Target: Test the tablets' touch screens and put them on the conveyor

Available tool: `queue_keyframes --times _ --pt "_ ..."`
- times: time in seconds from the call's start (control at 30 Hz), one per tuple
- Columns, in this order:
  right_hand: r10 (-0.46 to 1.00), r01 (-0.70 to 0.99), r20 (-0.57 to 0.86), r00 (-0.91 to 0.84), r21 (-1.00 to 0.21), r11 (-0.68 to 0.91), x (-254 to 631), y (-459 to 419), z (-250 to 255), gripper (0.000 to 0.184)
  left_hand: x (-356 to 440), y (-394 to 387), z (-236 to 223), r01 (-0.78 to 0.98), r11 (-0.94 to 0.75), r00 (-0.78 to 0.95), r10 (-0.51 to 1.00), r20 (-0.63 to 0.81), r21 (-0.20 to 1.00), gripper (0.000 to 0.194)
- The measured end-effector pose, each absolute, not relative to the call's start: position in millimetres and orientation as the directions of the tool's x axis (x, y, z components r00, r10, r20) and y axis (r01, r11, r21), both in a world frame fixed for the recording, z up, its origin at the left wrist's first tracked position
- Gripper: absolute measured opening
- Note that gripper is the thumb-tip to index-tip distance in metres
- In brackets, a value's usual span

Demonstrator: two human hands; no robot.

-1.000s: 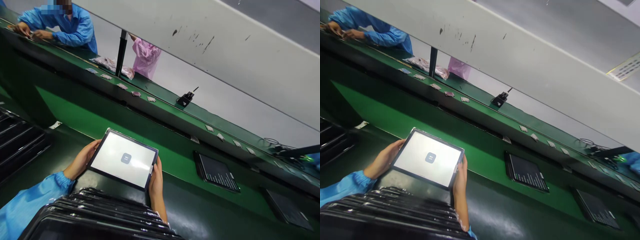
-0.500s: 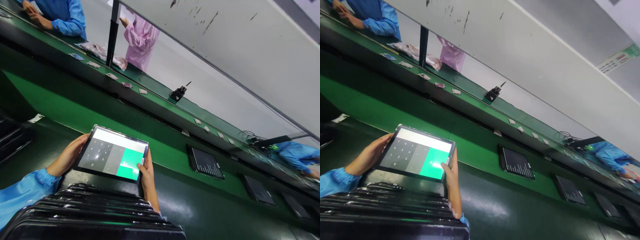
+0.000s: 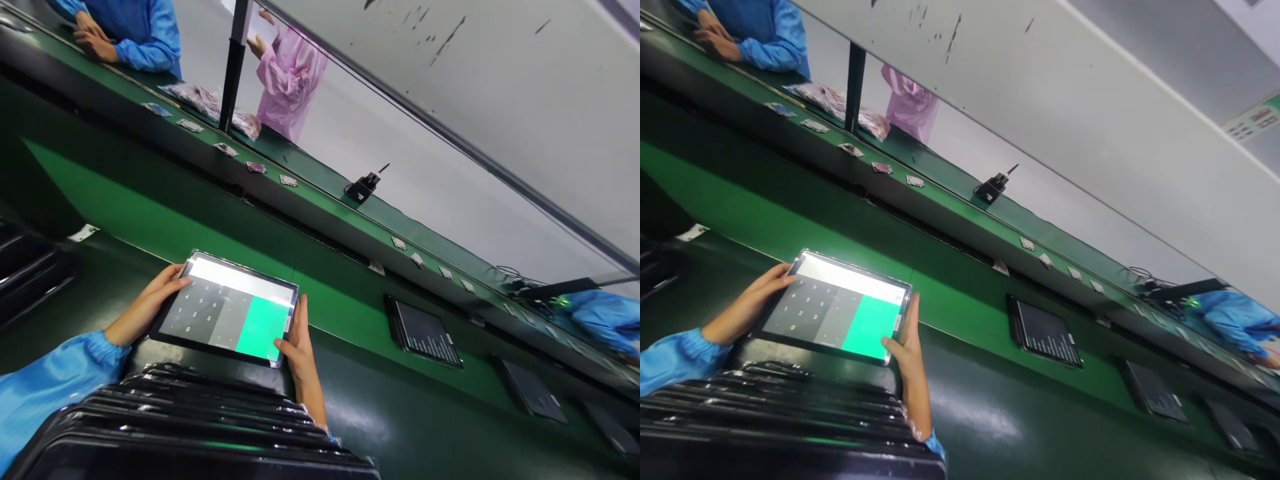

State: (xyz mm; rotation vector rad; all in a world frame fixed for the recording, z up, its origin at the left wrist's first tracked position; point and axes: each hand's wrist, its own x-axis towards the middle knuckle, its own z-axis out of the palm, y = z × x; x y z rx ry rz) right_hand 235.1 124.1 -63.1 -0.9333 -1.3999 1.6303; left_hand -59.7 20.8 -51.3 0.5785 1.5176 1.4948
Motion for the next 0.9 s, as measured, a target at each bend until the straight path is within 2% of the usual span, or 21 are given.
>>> queue_keyframes --times 0.1,0.23,0.33,0.5,0.63,0.83,0.9 --pt "0.864 -0.084 -0.007 -0.504 -0.995 -0.057 239.4 125.2 -66.4 0.103 -58.2 23.8 -44.5 -0.156 0.19 -0.505 0.828 -0.244 0.969 0.057" --pt "0.863 -0.146 0.026 -0.505 -0.988 -0.055 240.7 127.6 -74.1 0.096 -60.0 30.5 -49.7 -0.04 0.25 -0.578 0.784 -0.227 0.967 0.063" --pt "0.851 -0.15 0.03 -0.524 -0.987 -0.057 239.9 129.8 -78.0 0.097 -61.3 31.9 -51.8 -0.019 0.273 -0.597 0.769 -0.229 0.962 0.065" --pt "0.836 -0.159 0.018 -0.548 -0.984 -0.083 239.8 129.6 -74.6 0.104 -64.3 25.5 -48.8 -0.116 0.241 -0.494 0.828 -0.266 0.964 0.063" --pt "0.807 -0.119 0.038 -0.589 -0.992 -0.041 239.4 126.1 -70.0 0.105 -72.6 18.6 -62.2 -0.22 0.178 -0.471 0.841 -0.265 0.959 0.055" --pt "0.875 -0.05 -0.005 -0.485 -0.998 -0.033 238.7 124.8 -76.3 0.092 -75.3 14.2 -74.4 -0.345 0.094 -0.412 0.879 -0.241 0.934 0.059" --pt "0.874 -0.046 -0.007 -0.486 -0.998 -0.034 240.5 124.9 -77.6 0.093 -72.7 13.7 -70.9 -0.381 0.09 -0.396 0.883 -0.251 0.92 0.059"
